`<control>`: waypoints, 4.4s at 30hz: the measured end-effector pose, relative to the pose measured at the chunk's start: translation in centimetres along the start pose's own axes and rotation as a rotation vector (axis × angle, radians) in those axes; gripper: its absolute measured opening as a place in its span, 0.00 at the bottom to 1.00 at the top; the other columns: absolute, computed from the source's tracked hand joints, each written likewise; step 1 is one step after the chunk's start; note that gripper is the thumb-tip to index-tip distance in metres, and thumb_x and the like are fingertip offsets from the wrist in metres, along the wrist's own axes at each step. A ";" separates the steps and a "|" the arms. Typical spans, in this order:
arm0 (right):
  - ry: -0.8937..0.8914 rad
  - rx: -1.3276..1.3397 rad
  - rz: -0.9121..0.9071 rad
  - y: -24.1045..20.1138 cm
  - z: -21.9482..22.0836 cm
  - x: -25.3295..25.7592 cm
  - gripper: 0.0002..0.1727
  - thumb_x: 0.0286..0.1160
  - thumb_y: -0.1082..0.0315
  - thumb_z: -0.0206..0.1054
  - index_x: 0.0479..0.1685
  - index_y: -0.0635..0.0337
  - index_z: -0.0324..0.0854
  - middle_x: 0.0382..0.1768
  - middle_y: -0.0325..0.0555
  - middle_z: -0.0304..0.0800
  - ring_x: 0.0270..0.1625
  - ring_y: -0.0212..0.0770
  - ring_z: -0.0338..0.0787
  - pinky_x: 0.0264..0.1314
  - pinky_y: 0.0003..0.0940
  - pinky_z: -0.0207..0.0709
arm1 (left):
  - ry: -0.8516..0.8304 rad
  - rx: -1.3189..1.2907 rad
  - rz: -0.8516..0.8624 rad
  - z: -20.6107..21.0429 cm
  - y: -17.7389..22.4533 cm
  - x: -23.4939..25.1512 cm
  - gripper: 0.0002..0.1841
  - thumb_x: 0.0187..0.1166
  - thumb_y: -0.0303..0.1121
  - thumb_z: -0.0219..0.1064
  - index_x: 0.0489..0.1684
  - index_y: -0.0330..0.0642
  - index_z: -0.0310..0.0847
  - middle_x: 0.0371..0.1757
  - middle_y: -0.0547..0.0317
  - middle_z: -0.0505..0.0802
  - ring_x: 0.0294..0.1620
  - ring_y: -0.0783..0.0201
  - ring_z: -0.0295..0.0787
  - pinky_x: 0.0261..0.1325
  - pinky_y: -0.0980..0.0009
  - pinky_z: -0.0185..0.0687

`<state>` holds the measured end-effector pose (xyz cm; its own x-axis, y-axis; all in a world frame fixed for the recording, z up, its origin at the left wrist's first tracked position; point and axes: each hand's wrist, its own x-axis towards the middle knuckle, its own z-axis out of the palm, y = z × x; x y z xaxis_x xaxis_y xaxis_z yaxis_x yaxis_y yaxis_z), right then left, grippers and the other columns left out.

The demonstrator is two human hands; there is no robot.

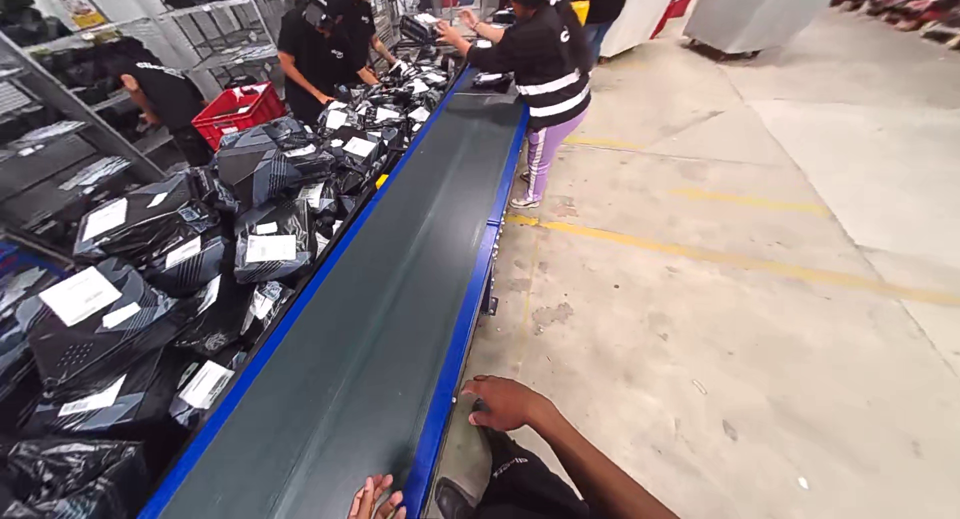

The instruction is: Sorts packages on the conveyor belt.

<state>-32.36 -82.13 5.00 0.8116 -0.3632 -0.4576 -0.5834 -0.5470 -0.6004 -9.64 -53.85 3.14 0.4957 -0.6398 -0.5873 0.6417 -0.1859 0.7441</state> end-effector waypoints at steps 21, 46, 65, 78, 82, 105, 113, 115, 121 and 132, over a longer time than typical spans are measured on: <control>-0.281 -0.240 -0.272 4.2 -12.7 7.4 0.34 0.80 0.39 0.63 0.81 0.45 0.74 0.78 0.49 0.79 0.81 0.51 0.77 0.83 0.57 0.69 | 0.316 -0.173 0.122 13.5 -2.9 1.2 0.19 0.90 0.39 0.58 0.64 0.31 0.78 0.59 0.37 0.91 0.49 0.45 0.94 0.51 0.52 0.92; -0.355 -0.265 -0.451 -4.0 -10.1 8.4 0.28 0.81 0.46 0.65 0.76 0.48 0.77 0.69 0.52 0.83 0.72 0.57 0.82 0.72 0.63 0.74 | 0.301 -0.142 0.171 11.4 0.8 2.3 0.17 0.92 0.37 0.51 0.65 0.33 0.74 0.57 0.41 0.91 0.44 0.51 0.95 0.47 0.55 0.93; -0.214 -0.043 -0.187 -3.2 -8.5 6.5 0.28 0.81 0.48 0.68 0.76 0.51 0.78 0.71 0.57 0.83 0.74 0.60 0.82 0.74 0.64 0.74 | 0.007 0.019 0.108 6.9 6.7 9.0 0.17 0.94 0.38 0.48 0.64 0.34 0.74 0.57 0.43 0.91 0.44 0.52 0.95 0.48 0.57 0.93; 0.187 -0.093 0.006 11.9 -25.0 18.2 0.28 0.79 0.45 0.67 0.74 0.50 0.80 0.70 0.56 0.83 0.72 0.59 0.83 0.66 0.70 0.78 | 0.158 -0.016 0.107 11.4 6.1 12.4 0.19 0.94 0.43 0.45 0.68 0.39 0.70 0.58 0.49 0.91 0.45 0.54 0.95 0.51 0.56 0.93; 0.434 -0.023 -0.016 16.9 -33.6 26.6 0.34 0.80 0.44 0.64 0.79 0.55 0.75 0.75 0.59 0.79 0.76 0.58 0.81 0.75 0.63 0.75 | 0.168 -0.061 0.124 16.7 6.5 14.8 0.18 0.94 0.43 0.46 0.66 0.40 0.71 0.58 0.49 0.92 0.45 0.53 0.96 0.51 0.55 0.93; -0.459 0.363 -0.562 8.6 -20.5 21.2 0.19 0.81 0.56 0.71 0.64 0.54 0.88 0.55 0.39 0.96 0.55 0.34 0.95 0.63 0.40 0.91 | 0.315 0.336 0.059 20.7 10.5 20.2 0.21 0.71 0.32 0.77 0.61 0.35 0.83 0.51 0.50 0.96 0.52 0.59 0.95 0.64 0.54 0.90; 0.106 0.186 -0.356 9.3 -29.9 24.5 0.25 0.80 0.53 0.69 0.66 0.61 0.85 0.57 0.52 0.94 0.55 0.45 0.96 0.58 0.48 0.91 | 0.788 0.118 0.733 7.1 35.2 16.4 0.24 0.76 0.32 0.75 0.66 0.27 0.76 0.52 0.45 0.94 0.52 0.57 0.94 0.60 0.55 0.92; 0.182 0.169 -0.394 8.0 -29.7 24.7 0.25 0.80 0.50 0.68 0.66 0.58 0.85 0.57 0.47 0.95 0.55 0.40 0.95 0.58 0.44 0.91 | 0.779 -0.117 0.957 3.6 40.1 16.1 0.26 0.85 0.37 0.65 0.77 0.31 0.66 0.63 0.44 0.89 0.60 0.54 0.90 0.63 0.53 0.90; 0.147 0.247 -0.398 6.4 -24.6 20.2 0.21 0.84 0.53 0.66 0.65 0.58 0.85 0.59 0.47 0.94 0.59 0.40 0.93 0.69 0.44 0.86 | 0.107 -0.053 0.881 7.2 37.3 19.8 0.24 0.93 0.52 0.45 0.81 0.54 0.68 0.76 0.62 0.86 0.77 0.53 0.81 0.79 0.46 0.75; 0.034 0.109 -0.192 13.8 -23.5 16.1 0.21 0.84 0.53 0.65 0.64 0.57 0.85 0.54 0.50 0.93 0.56 0.49 0.93 0.66 0.57 0.82 | 0.020 -0.016 0.122 19.4 10.4 21.1 0.19 0.94 0.40 0.47 0.72 0.38 0.68 0.57 0.49 0.91 0.45 0.54 0.95 0.50 0.56 0.93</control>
<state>-26.59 -113.25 4.73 0.9075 -0.2865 -0.3073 -0.4169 -0.5240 -0.7427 -3.86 -83.80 4.68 0.5816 -0.6422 -0.4993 0.5854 -0.0957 0.8051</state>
